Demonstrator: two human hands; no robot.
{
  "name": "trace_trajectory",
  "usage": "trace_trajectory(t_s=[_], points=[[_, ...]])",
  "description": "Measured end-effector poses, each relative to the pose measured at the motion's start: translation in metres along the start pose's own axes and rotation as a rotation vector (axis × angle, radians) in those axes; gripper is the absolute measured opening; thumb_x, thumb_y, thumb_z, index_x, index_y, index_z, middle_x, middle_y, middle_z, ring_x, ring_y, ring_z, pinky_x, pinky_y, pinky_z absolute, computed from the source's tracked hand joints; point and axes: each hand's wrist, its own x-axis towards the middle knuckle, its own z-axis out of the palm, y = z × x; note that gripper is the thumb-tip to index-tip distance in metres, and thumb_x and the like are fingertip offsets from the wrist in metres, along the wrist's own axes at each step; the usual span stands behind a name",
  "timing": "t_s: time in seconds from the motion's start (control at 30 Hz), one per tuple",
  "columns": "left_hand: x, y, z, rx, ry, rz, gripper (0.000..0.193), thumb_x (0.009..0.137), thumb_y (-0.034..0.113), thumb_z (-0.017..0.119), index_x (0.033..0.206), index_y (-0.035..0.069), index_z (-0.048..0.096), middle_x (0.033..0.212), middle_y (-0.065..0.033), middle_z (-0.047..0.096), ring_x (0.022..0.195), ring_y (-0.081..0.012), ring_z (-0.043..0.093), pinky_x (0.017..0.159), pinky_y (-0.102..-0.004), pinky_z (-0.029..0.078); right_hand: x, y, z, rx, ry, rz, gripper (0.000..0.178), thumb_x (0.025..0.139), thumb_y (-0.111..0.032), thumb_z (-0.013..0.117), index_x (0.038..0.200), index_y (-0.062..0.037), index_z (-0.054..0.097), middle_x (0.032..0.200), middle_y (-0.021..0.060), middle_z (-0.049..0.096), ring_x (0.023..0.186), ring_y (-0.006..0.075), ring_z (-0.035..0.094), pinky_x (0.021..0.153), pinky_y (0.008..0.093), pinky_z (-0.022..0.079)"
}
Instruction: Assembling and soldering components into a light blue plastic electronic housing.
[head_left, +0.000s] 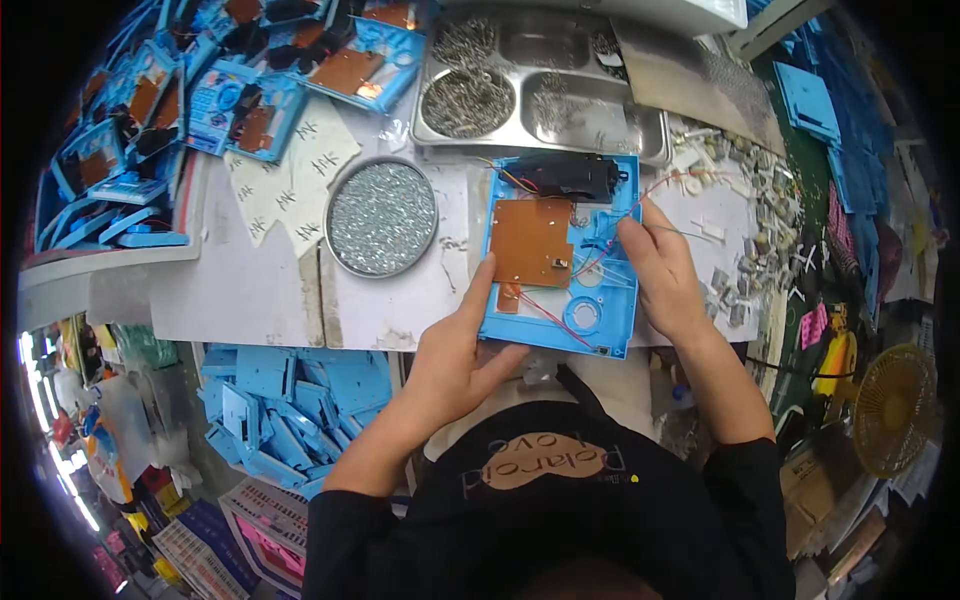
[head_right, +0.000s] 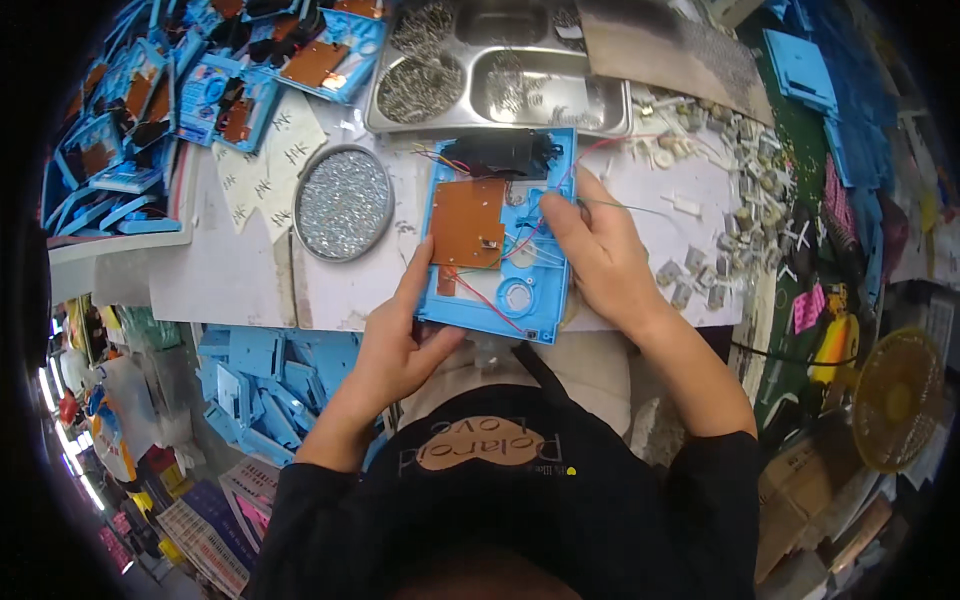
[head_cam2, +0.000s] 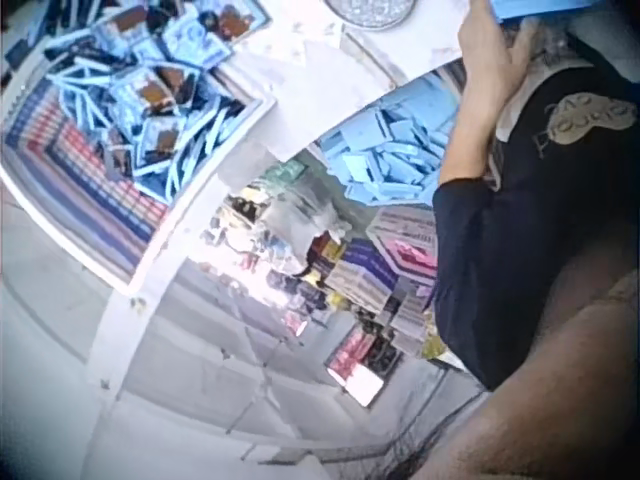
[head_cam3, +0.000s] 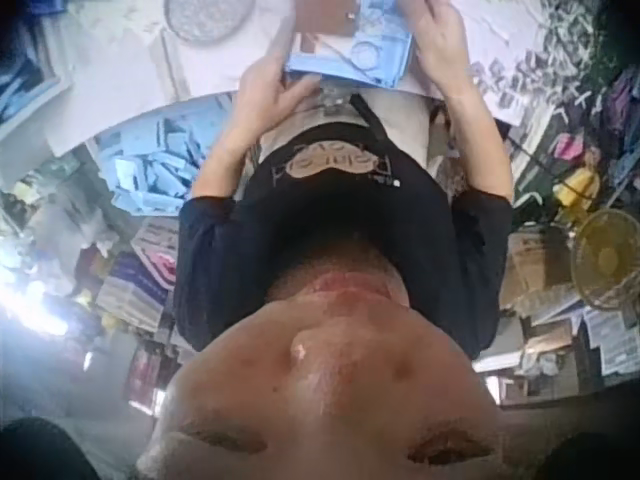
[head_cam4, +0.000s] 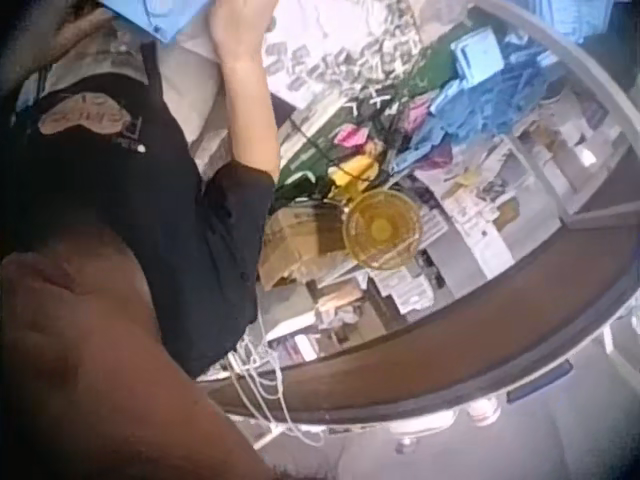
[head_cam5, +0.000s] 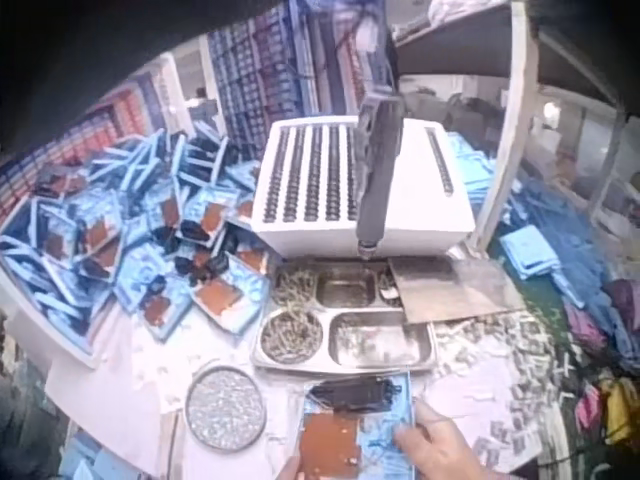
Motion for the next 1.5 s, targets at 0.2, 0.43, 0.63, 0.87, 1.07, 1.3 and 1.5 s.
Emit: trace_trajectory(t_s=[0.2,0.43,0.63,0.87,1.07,1.3,1.5], points=[[-0.007,-0.011,0.005,0.509,-0.077,0.03,0.087,0.088,0.025,0.077,0.159,0.003,0.031,0.072,-0.0128,0.065,0.064,-0.0306,0.067,0.059,-0.0398,0.051,0.0,0.028,-0.02,-1.154,0.06,-0.515,0.034,0.082,-0.019,0.079,0.113,-0.0045,0.073,0.084,0.0086,0.069,0.072,0.0259,0.057,0.065,0.0365,0.048],[0.007,0.011,-0.009,0.549,-0.146,0.042,0.078,0.085,0.026,0.079,0.151,0.004,0.044,0.079,-0.0122,0.064,0.068,-0.031,0.065,0.062,-0.0414,0.051,0.008,0.017,-0.033,-0.815,-0.051,-0.246,0.029,0.079,-0.015,0.08,0.105,-0.0033,0.075,0.083,0.0064,0.065,0.075,0.0208,0.054,0.068,0.0334,0.045],[0.037,0.018,0.023,0.232,0.067,0.348,0.053,0.082,0.019,0.079,0.129,0.003,0.059,0.095,-0.0128,0.064,0.08,-0.0306,0.066,0.067,-0.0412,0.052,-0.009,0.01,-0.022,-0.622,-0.148,-0.386,0.023,0.079,-0.007,0.077,0.102,-0.0046,0.074,0.084,0.0062,0.063,0.079,0.0221,0.056,0.073,0.0328,0.046],[0.026,-0.002,0.041,0.354,-0.183,0.712,0.024,0.077,0.015,0.067,0.099,0.007,0.068,0.092,-0.0068,0.062,0.08,-0.0222,0.063,0.064,-0.0369,0.051,-0.045,-0.018,-0.03,-0.576,-0.7,-0.31,0.033,0.075,-0.01,0.078,0.108,-0.0086,0.072,0.086,0.0068,0.064,0.084,0.0299,0.06,0.076,0.0403,0.049],[0.013,-0.03,0.024,0.332,0.062,0.809,0.014,0.077,0.011,0.072,0.089,0.009,0.066,0.084,-0.0047,0.059,0.069,-0.0211,0.059,0.056,-0.0363,0.047,-0.029,0.014,0.006,-1.064,-0.429,-0.638,0.041,0.074,-0.024,0.081,0.111,-0.007,0.071,0.1,0.0063,0.064,0.097,0.0284,0.057,0.088,0.0434,0.045],[-0.03,-0.046,0.013,0.398,0.206,0.317,0.014,0.078,0.005,0.077,0.085,0.008,0.065,0.071,-0.0069,0.055,0.057,-0.0276,0.057,0.051,-0.0387,0.046,-0.037,0.036,0.051,-1.139,-0.299,-0.59,0.044,0.076,-0.021,0.08,0.116,-0.0052,0.069,0.103,0.0072,0.062,0.095,0.0275,0.056,0.087,0.0459,0.042],[-0.039,-0.037,0.01,0.395,-0.161,0.272,0.013,0.08,0.007,0.075,0.087,0.006,0.065,0.077,-0.0103,0.057,0.07,-0.0303,0.062,0.06,-0.0412,0.049,-0.039,0.034,0.062,-1.189,-0.275,-0.563,0.039,0.075,-0.023,0.08,0.108,-0.0067,0.067,0.099,0.006,0.059,0.093,0.0264,0.055,0.085,0.0445,0.039]])
